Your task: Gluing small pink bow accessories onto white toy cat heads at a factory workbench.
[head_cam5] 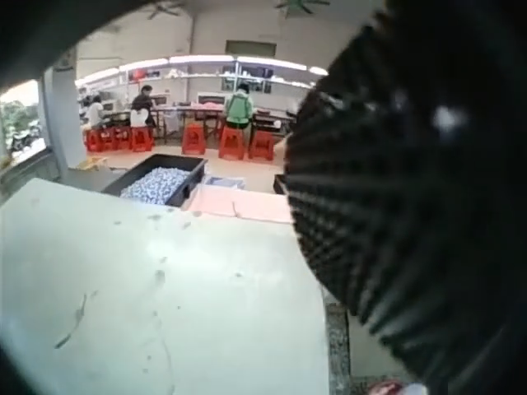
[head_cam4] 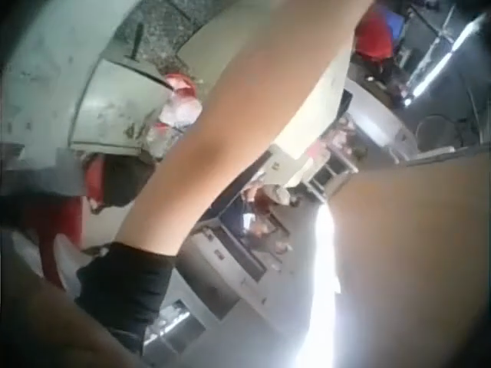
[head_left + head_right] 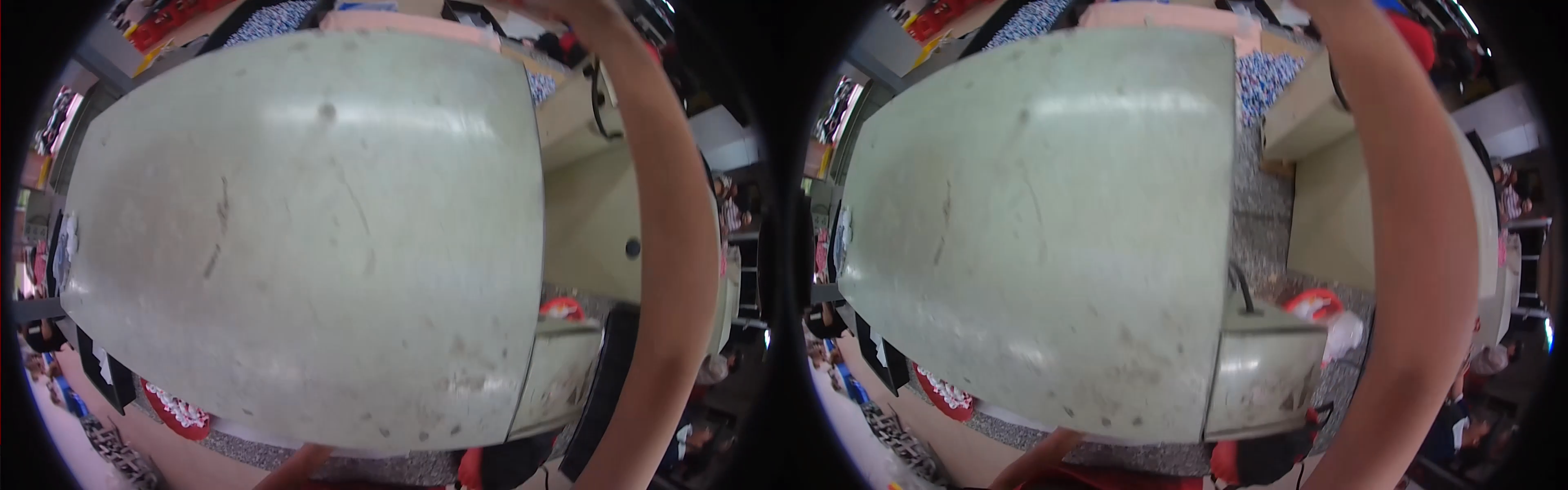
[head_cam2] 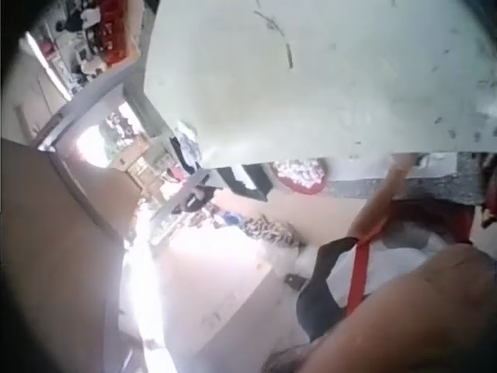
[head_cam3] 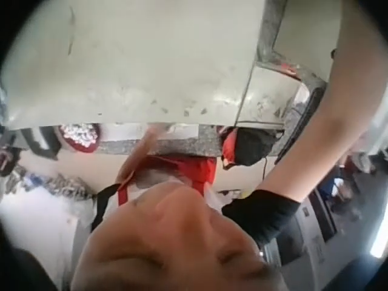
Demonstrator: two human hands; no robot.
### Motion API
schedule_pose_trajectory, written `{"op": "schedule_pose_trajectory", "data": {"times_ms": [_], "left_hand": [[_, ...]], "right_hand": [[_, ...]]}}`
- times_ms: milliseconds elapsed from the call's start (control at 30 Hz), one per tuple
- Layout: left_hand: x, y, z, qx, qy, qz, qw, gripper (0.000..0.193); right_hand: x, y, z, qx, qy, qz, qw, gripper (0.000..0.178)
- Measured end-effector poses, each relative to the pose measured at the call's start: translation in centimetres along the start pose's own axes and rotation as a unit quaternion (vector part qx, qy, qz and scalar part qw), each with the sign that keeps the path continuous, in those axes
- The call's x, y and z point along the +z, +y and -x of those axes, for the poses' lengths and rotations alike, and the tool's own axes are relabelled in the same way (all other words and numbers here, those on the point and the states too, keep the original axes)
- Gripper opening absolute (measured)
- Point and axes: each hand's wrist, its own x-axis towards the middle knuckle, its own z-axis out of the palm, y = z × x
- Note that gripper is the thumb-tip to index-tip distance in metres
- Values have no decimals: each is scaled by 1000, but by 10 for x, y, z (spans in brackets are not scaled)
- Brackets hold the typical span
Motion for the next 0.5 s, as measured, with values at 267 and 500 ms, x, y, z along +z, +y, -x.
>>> {"op": "schedule_pose_trajectory", "data": {"times_ms": [267, 500], "left_hand": [[-31, 17, 35, -72, 43, 201, 976, 17], [-34, 117, 30, 225, -21, 282, 932, 16]], "right_hand": [[-93, 86, 292, -24, 208, -73, 975, 31], [66, -58, 495, -64, 371, -153, 914, 51]]}}
